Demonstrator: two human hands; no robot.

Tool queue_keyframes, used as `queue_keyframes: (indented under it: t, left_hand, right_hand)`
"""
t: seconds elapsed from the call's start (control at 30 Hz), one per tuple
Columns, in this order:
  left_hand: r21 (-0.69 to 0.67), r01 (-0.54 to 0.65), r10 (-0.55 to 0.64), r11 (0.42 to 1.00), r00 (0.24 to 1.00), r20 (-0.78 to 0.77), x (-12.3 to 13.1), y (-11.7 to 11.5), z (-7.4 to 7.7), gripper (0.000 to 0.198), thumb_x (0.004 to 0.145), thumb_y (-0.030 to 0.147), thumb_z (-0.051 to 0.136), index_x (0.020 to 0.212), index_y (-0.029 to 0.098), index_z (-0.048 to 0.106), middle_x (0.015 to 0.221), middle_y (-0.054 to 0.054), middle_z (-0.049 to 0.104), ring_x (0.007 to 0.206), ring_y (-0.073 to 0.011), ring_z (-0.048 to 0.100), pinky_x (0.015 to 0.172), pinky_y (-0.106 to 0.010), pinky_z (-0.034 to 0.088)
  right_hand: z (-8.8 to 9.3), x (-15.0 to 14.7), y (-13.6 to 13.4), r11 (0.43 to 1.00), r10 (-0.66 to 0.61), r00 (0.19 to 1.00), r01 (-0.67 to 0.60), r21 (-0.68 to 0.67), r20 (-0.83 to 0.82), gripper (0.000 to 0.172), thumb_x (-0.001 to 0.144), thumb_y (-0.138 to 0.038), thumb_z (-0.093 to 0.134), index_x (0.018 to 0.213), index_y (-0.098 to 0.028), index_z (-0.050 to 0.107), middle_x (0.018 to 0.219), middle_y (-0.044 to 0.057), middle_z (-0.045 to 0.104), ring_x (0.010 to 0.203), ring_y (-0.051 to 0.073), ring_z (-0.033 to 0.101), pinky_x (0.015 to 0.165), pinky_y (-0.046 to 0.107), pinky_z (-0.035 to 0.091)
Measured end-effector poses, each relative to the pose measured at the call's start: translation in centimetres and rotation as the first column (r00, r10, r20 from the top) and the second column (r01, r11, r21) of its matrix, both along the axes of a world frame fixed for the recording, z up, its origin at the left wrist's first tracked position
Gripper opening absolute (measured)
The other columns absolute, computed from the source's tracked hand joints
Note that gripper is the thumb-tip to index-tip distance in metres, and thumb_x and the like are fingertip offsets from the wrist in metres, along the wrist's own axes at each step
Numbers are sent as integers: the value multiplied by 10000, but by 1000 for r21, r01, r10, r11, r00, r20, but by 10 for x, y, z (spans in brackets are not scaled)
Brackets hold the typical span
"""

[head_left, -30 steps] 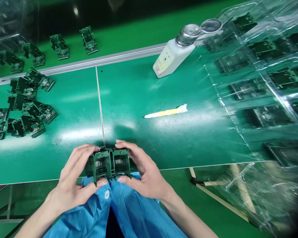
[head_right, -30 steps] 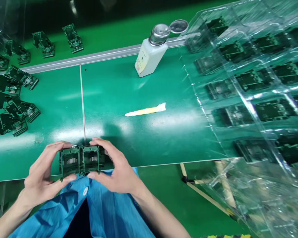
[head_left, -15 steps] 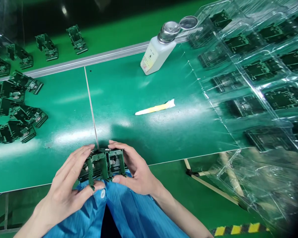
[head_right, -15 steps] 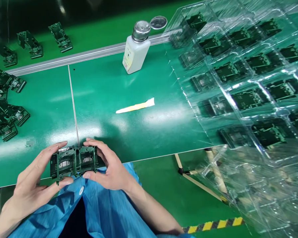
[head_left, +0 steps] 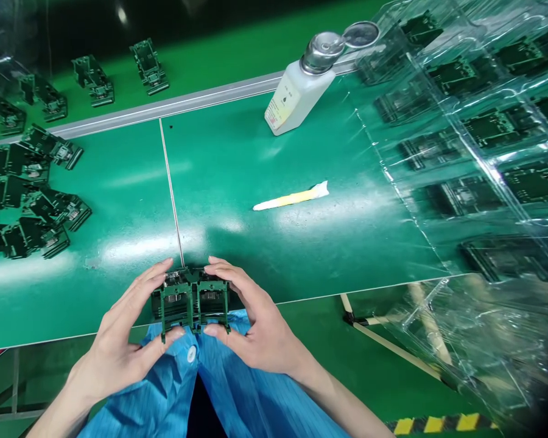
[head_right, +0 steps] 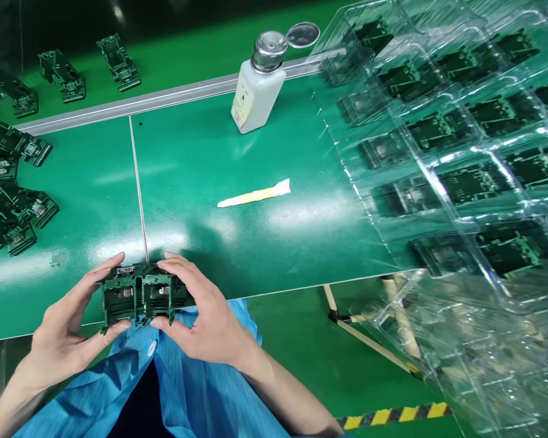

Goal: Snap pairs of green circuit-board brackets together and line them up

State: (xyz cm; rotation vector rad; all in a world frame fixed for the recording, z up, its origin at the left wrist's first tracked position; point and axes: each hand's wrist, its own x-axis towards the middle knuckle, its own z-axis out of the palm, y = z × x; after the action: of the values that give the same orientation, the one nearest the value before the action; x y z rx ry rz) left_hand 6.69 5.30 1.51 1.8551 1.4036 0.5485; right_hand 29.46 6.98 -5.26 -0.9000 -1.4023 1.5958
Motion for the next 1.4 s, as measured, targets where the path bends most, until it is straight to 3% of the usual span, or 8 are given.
queue_keyframes:
  t: [0.33,0.5,0.67,1.0,1.13,1.27,1.33,1.4]
  left_hand:
    - [-100,-66,76,993,993,95,-6,-3,-6,765,814,135,746,1480,295,406,1544,-66,478,1439,-219,431,1185,-316,406]
    - [-88,-74,83,993,991,104,-6,-2,-6,759,809,148,752,1474,292,415,1516,-92,509,1419,-255,459,1160,-374,449]
    - [-74,-89,94,993,994,61,-6,0,-4,740,806,214,766,1465,278,436,1446,-115,582,1328,-274,566,1088,-383,520]
    - [-111,-94,85,989,993,-78,-8,0,1,638,836,382,731,1415,288,481,1260,-80,714,1088,-252,717,885,-344,625]
    - [-30,-1,-3,1000,991,-137,-9,9,8,627,831,425,727,1395,273,499,1319,-117,653,1171,-286,661,940,-410,599]
    - [317,132,-31,939,952,-306,-19,30,16,601,806,398,760,1352,256,553,1194,-125,638,1077,-289,646,855,-421,592]
    - [504,229,-28,833,927,-374,-27,41,20,575,798,307,776,1330,232,572,1114,-116,651,1032,-278,646,817,-400,585]
    - [649,349,-43,676,898,-438,-36,50,25,520,755,165,796,1243,216,622,1110,-113,662,1085,-286,636,863,-408,578]
  right_hand:
    - [14,3,1,999,42,986,-40,-21,159,631,851,-213,690,1427,-231,433,1443,143,533,1400,259,469,1143,472,436]
    - [17,3,2,999,46,978,-41,-29,203,621,855,-207,685,1425,-237,439,1426,130,554,1391,249,483,1135,458,450]
    - [22,5,3,999,43,963,-40,-17,267,631,843,-243,702,1422,-245,451,1400,120,589,1337,262,543,1093,450,497]
    - [40,6,9,999,11,919,-24,28,394,598,797,-311,770,1334,-243,516,1140,50,723,944,212,727,789,333,649]
    - [45,17,16,980,6,899,-91,174,439,618,797,-312,781,1336,-200,500,1204,90,687,1072,232,691,906,358,620]
    - [47,35,33,872,-144,854,-129,473,500,548,875,-410,704,1315,-139,522,1272,173,613,1242,282,596,1002,448,571]
    - [50,43,45,755,-277,811,-149,639,516,478,907,-398,664,1287,-132,549,1207,171,640,1238,299,596,982,478,578]
    - [55,49,56,593,-405,778,-177,785,481,367,909,-300,664,1232,-144,584,1146,148,682,1231,291,608,987,471,576]
